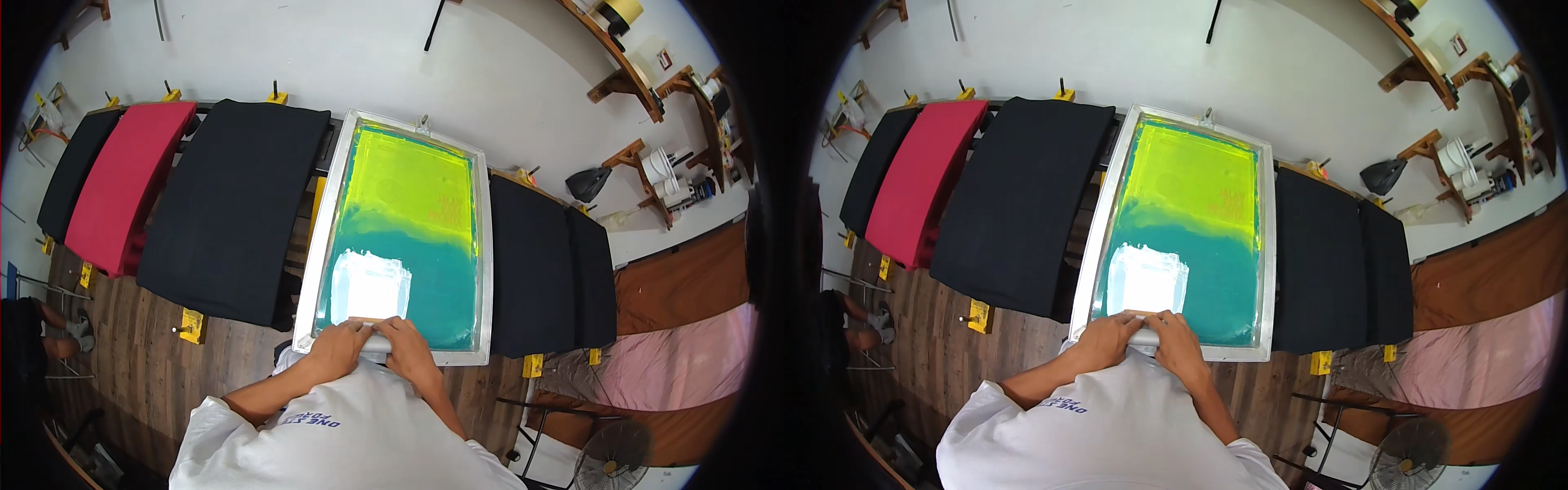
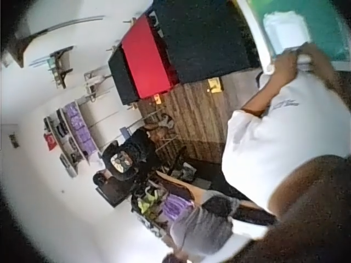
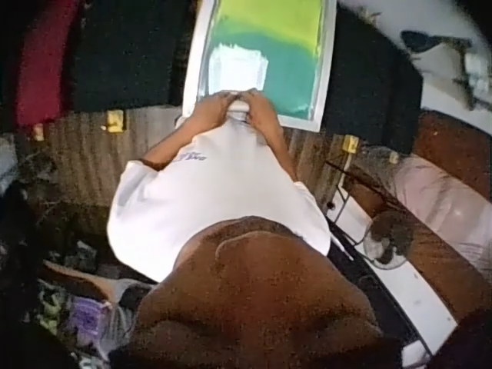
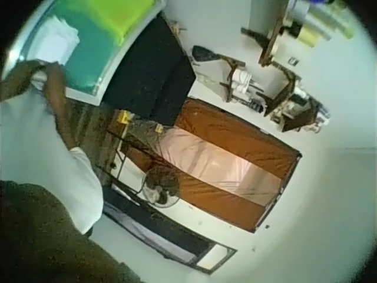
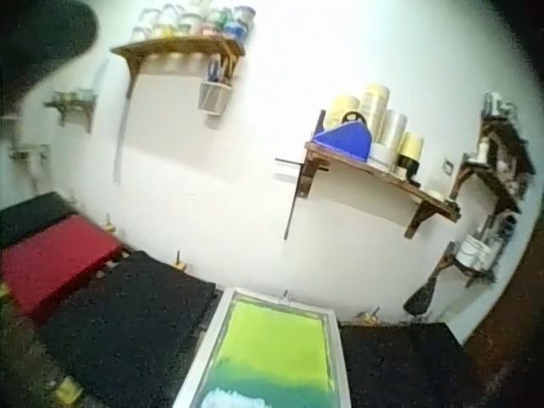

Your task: Manually applying ink through a screen using a squeegee to print designs on t-shirts.

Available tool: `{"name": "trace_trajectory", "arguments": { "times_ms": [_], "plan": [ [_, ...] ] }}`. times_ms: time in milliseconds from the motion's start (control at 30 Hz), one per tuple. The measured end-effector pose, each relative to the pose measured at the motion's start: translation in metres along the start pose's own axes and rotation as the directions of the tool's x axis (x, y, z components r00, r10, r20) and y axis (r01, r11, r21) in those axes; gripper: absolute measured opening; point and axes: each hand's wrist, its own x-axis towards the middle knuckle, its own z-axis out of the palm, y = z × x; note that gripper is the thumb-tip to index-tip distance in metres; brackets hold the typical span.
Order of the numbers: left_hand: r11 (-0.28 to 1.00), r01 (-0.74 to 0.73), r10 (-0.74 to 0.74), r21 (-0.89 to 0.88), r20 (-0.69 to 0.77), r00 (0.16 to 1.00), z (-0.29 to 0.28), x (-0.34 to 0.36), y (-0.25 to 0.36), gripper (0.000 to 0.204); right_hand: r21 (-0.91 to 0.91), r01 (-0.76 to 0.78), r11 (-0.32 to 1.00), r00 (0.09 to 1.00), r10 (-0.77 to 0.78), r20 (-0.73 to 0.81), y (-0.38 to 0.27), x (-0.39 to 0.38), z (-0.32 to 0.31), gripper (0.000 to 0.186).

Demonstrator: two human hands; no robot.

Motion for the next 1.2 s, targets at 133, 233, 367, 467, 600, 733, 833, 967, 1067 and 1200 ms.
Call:
{"name": "trace_trajectory", "arguments": {
  "times_ms": [133, 233, 367, 467, 600, 733, 833, 967, 1067, 1200],
  "plan": [
    [0.999, 0.021, -0.024, -0.045, -0.07, 0.997, -0.019, 0.023, -0.003, 0.033, -0.059, 0.003, 0.998, 1.0, -0.003, 0.0, 0.003, 0.023, -0.02, 0.05],
    [1.0, 0.01, -0.01, 0.003, -0.154, 0.988, -0.036, 0.062, -0.017, 0.026, -0.107, -0.015, 0.994, 1.0, 0.014, -0.013, 0.017, 0.068, -0.033, 0.045],
    [0.999, 0.037, -0.035, 0.015, -0.109, 0.993, -0.038, 0.105, -0.045, 0.03, -0.09, 0.015, 0.996, 1.0, -0.015, 0.005, 0.045, 0.115, -0.036, 0.036],
    [0.978, 0.112, -0.1, 0.173, -0.078, 0.992, -0.038, 0.114, -0.029, 0.033, -0.098, -0.035, 0.995, 0.999, 0.037, 0.022, 0.043, 0.118, -0.037, 0.035],
    [0.98, 0.078, -0.082, 0.185, 0.019, 0.996, -0.035, 0.125, -0.037, 0.04, -0.09, -0.144, 0.986, 0.989, 0.146, 0.02, 0.041, 0.116, -0.03, 0.034],
    [0.979, 0.08, -0.069, 0.188, -0.066, 0.995, -0.024, 0.105, -0.026, 0.036, -0.13, -0.081, 0.988, 0.992, 0.067, -0.108, 0.044, 0.096, -0.013, 0.037],
    [0.98, 0.1, -0.094, 0.173, -0.044, 0.995, -0.011, 0.093, -0.025, 0.037, -0.109, -0.091, 0.99, 0.988, 0.076, -0.133, 0.035, 0.08, -0.011, 0.035],
    [0.991, 0.074, -0.067, 0.111, -0.068, 0.995, -0.002, 0.069, -0.017, 0.046, -0.072, -0.106, 0.992, 0.987, 0.096, -0.129, 0.029, 0.055, 0.002, 0.037],
    [0.993, 0.08, -0.078, 0.087, -0.022, 0.997, 0.001, 0.052, -0.011, 0.047, -0.064, -0.082, 0.995, 0.99, 0.074, -0.123, 0.025, 0.04, 0.009, 0.039],
    [0.993, 0.079, -0.087, 0.092, 0.097, 0.991, -0.003, 0.043, -0.005, 0.047, -0.048, -0.119, 0.992, 0.993, 0.118, -0.031, 0.013, 0.027, 0.004, 0.036]
  ]
}}
